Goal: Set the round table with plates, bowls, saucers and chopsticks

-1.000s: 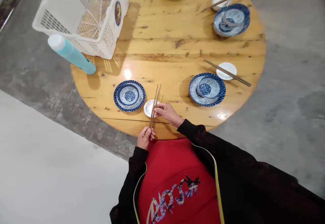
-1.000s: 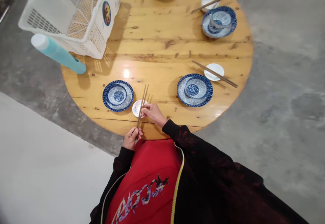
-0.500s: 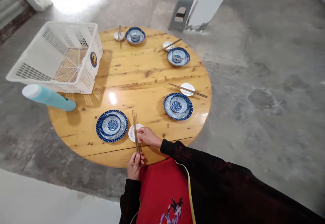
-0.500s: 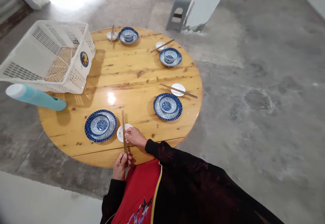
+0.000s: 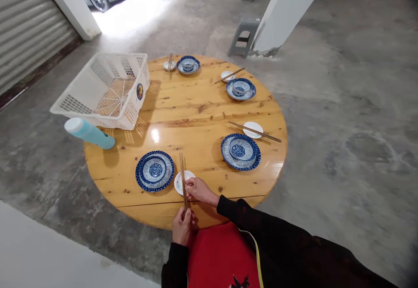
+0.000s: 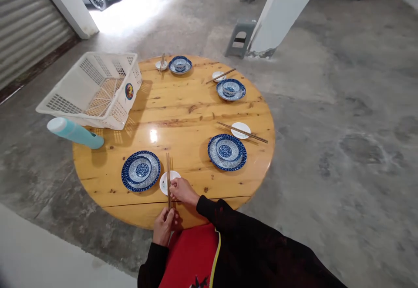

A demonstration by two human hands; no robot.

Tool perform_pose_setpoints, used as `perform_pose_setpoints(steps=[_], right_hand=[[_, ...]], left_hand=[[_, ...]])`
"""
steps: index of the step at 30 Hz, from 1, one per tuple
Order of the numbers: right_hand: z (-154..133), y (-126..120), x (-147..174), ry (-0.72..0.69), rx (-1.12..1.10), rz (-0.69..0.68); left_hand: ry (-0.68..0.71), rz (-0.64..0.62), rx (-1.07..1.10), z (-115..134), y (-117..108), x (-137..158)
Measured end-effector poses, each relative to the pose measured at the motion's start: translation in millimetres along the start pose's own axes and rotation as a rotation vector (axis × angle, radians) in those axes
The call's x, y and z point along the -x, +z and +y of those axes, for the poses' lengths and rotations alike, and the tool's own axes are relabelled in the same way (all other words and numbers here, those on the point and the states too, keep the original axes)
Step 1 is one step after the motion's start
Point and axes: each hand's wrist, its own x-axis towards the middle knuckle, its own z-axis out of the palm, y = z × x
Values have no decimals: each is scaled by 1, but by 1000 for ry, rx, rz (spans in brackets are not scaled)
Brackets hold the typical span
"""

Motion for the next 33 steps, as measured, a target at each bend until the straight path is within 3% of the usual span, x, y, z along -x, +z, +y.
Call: perform_pose_setpoints(steps=[9,15,27,33], right_hand=[[4,-7,13,81,-53,19],[14,-14,16,16,-109,35],[6,-13,16,-1,-51,70],[9,-28,28,-47,-124,147]], left_hand=[[13,-14,-35,-1,4,5],[2,20,-67,-13,1,3],[58,12,-47,-21,-5,4],[-11,89,24,-30,-12,2]])
